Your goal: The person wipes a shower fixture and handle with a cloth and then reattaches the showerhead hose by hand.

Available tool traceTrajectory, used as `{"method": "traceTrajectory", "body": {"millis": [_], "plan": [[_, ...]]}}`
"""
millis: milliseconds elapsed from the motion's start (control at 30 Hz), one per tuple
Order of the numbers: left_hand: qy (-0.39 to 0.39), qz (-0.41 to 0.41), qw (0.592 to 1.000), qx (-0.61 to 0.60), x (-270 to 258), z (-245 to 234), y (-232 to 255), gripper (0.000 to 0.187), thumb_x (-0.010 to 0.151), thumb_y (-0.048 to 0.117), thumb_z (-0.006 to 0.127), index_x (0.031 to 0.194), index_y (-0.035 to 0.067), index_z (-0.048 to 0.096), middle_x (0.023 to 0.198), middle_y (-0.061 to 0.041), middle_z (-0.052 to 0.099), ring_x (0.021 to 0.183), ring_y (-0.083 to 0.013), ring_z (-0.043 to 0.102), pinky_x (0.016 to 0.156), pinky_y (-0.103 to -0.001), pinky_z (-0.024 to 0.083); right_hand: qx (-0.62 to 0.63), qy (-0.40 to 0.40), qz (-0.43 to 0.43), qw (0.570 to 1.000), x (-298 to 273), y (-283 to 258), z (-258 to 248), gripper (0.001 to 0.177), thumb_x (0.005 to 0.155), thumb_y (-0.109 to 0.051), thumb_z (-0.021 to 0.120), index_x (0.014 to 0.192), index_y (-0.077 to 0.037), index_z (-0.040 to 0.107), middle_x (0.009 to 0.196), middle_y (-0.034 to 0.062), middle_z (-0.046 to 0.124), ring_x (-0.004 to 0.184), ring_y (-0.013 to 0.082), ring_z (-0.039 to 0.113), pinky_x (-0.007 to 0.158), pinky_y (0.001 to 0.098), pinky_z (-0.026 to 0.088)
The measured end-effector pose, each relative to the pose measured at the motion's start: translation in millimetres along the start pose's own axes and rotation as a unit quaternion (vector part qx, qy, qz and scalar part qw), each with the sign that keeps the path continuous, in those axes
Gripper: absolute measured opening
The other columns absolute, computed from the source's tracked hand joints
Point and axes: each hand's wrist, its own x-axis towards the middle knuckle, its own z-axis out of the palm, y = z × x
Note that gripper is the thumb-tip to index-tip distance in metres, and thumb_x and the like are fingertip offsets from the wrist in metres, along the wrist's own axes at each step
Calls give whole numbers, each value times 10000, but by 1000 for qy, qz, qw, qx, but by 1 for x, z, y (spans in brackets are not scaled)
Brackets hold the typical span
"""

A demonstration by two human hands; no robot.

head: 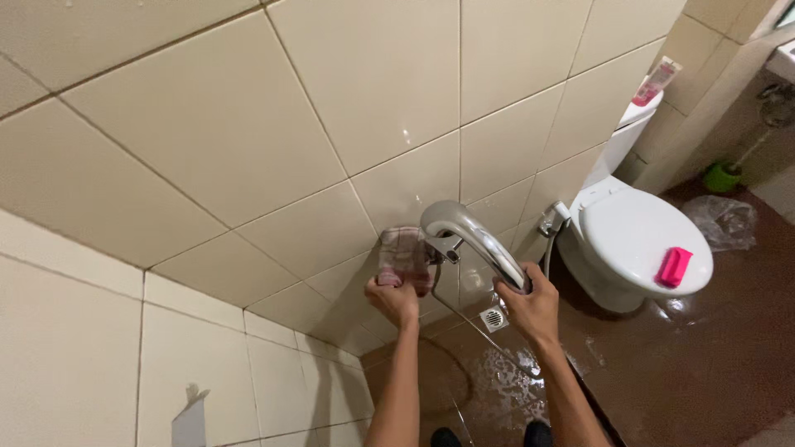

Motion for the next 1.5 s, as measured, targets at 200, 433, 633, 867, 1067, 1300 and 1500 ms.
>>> {"method": "traceTrajectory", "body": {"millis": [200,433,633,867,1067,1300,1500], "plan": [[1,363,906,218,12,17,-16,652,756,11,794,1361,132,585,1520,-187,483,1270,-350,573,1034,-515,538,2,-24,-25,999,18,9,1,291,832,-212,778,1034,-15,711,723,15,650,631,92,583,549,270,476],[-80,486,757,429,30,19,-7,520,853,292,821,1282,82,616,1399,-170,613,1345,-451,492,1217,-647,333,-2,-88,-12,996,53,7,-6,293,817,-206,798,1017,-9,715,705,22,615,620,101,547,549,279,444],[-127,459,694,540,27,23,35,654,883,301,687,1472,71,519,1587,-172,441,1489,-367,313,1169,-539,299,35,-126,-64,989,79,21,0,301,805,-190,813,1026,-5,726,729,-12,628,656,64,527,594,230,447],[-161,428,707,540,39,35,7,698,828,124,714,1486,92,483,1590,-158,375,1517,-375,260,1152,-630,264,54,-175,-52,982,92,30,0,295,814,-190,793,1035,-10,714,739,-35,630,656,52,528,581,217,439],[-164,369,693,598,34,41,-14,755,783,99,811,1488,119,540,1694,-163,291,1428,-437,379,1203,-806,193,6,-170,-49,984,93,39,0,297,835,-198,809,1047,-6,731,741,-13,628,663,67,538,581,225,439],[65,343,882,315,21,70,-66,896,690,92,858,1484,25,449,1517,-274,411,1279,-482,550,930,-573,554,-8,-166,-19,986,93,70,-5,287,830,-150,774,1072,-5,717,725,29,636,609,88,568,515,255,456],[-80,-66,877,-470,39,86,-96,533,866,302,818,1241,0,590,827,-95,627,605,-218,640,458,-338,526,-22,-167,-5,986,98,88,-8,290,828,-155,754,1068,1,707,762,45,657,613,121,604,500,293,480]]}}
